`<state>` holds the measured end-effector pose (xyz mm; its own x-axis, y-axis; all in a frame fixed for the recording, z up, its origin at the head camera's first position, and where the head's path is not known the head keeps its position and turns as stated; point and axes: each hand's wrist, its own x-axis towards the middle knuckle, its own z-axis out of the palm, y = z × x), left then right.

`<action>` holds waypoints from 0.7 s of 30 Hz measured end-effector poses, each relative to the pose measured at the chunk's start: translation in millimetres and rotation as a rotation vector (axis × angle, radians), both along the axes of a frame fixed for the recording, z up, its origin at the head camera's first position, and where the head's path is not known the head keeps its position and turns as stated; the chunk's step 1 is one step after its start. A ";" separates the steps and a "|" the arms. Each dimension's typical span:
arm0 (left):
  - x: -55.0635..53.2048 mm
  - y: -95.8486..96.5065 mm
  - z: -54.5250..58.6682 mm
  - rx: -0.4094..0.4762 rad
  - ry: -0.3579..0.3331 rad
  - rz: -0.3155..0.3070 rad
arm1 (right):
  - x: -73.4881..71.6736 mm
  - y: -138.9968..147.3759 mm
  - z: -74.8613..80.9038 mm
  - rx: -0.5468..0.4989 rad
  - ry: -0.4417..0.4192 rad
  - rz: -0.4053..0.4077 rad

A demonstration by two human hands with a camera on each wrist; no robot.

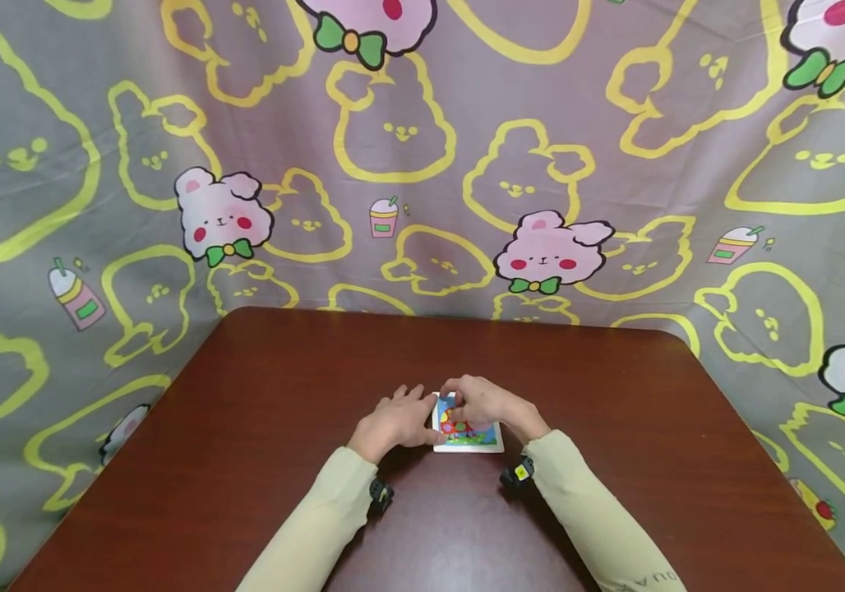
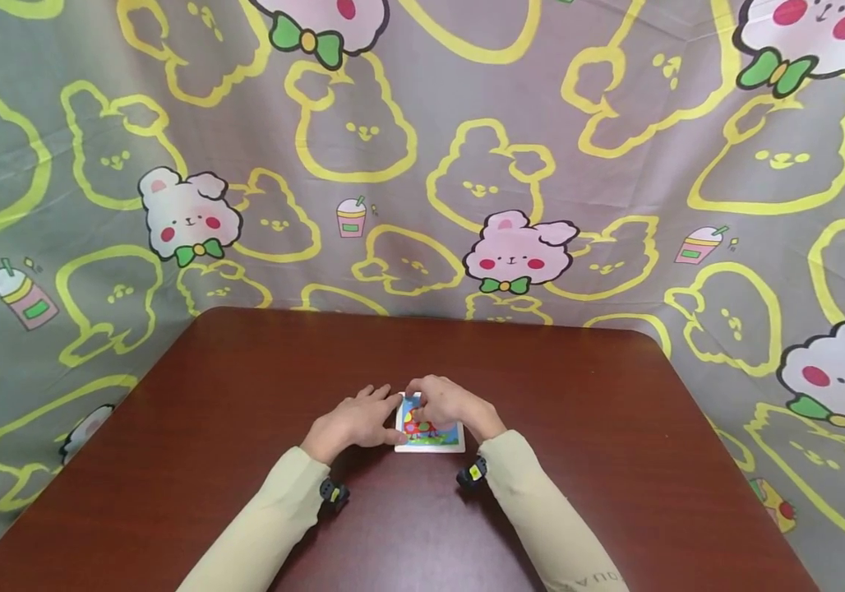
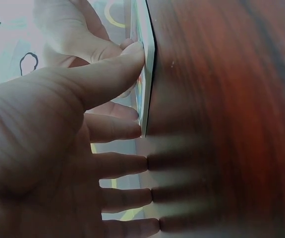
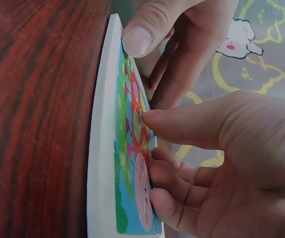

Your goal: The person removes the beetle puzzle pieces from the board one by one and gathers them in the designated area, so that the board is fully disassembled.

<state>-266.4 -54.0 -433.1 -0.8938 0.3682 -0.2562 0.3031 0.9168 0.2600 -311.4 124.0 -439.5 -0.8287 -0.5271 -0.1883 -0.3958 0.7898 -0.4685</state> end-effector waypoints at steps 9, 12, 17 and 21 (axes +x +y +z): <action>-1.3 1.5 -0.4 -0.006 -0.005 -0.007 | 0.6 2.3 0.9 -0.011 0.019 0.017; -0.5 0.8 -0.7 -0.002 -0.003 -0.005 | 1.3 1.1 0.2 -0.010 0.040 0.037; -1.1 0.7 -0.4 -0.007 0.006 0.002 | 1.5 0.2 -0.4 -0.013 0.058 0.042; -0.6 0.6 -0.3 -0.015 -0.010 0.006 | 1.0 0.0 -0.3 -0.011 0.044 0.041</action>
